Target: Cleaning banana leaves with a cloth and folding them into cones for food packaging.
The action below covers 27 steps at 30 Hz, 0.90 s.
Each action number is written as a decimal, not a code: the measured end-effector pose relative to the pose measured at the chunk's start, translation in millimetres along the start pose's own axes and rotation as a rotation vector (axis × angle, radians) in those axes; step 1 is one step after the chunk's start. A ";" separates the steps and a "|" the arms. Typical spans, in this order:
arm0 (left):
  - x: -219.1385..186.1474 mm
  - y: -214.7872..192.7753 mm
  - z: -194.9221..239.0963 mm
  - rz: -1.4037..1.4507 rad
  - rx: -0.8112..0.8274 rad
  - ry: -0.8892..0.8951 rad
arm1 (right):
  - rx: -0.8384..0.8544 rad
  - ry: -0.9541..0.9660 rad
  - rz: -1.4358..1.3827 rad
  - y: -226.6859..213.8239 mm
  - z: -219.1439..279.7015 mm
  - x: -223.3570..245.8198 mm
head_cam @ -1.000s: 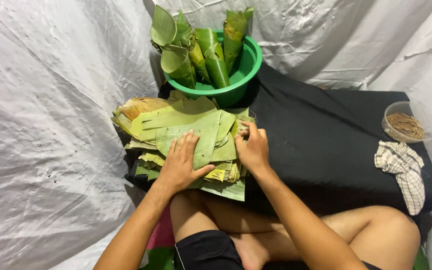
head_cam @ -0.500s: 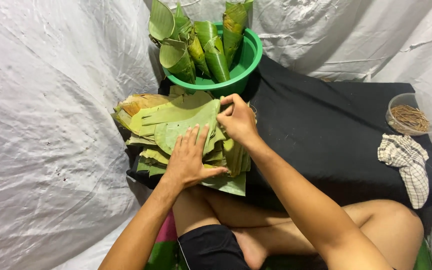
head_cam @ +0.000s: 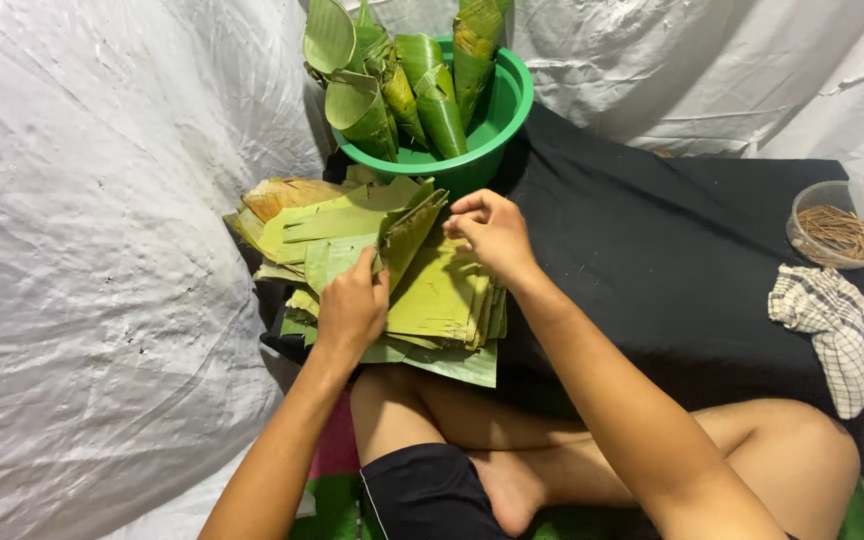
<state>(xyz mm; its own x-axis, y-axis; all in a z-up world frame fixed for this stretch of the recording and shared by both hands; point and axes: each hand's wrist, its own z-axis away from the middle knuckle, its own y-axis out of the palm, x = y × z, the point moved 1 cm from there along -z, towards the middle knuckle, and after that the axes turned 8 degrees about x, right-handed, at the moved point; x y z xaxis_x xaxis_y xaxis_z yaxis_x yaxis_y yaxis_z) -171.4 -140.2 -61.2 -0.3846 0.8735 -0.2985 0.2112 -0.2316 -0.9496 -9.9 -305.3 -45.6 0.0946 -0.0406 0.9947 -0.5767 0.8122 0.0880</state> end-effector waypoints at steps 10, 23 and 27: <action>-4.6 -19.0 8.6 0.291 -0.060 -0.131 | 0.100 0.063 0.749 -31.6 13.5 -41.8; -10.6 -18.7 15.5 0.213 -0.077 -0.075 | 0.138 0.168 0.551 -22.5 9.0 -36.9; -1.7 20.5 6.0 0.057 -0.099 0.130 | 0.139 0.217 0.338 -20.8 13.0 -39.9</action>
<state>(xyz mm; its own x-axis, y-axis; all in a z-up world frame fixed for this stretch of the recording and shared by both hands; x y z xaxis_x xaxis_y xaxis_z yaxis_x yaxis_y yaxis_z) -171.8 -149.0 -80.7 -0.2513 0.9096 -0.3308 0.3189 -0.2449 -0.9156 -12.3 -328.1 -86.4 0.0417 0.3505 0.9356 -0.7069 0.6721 -0.2203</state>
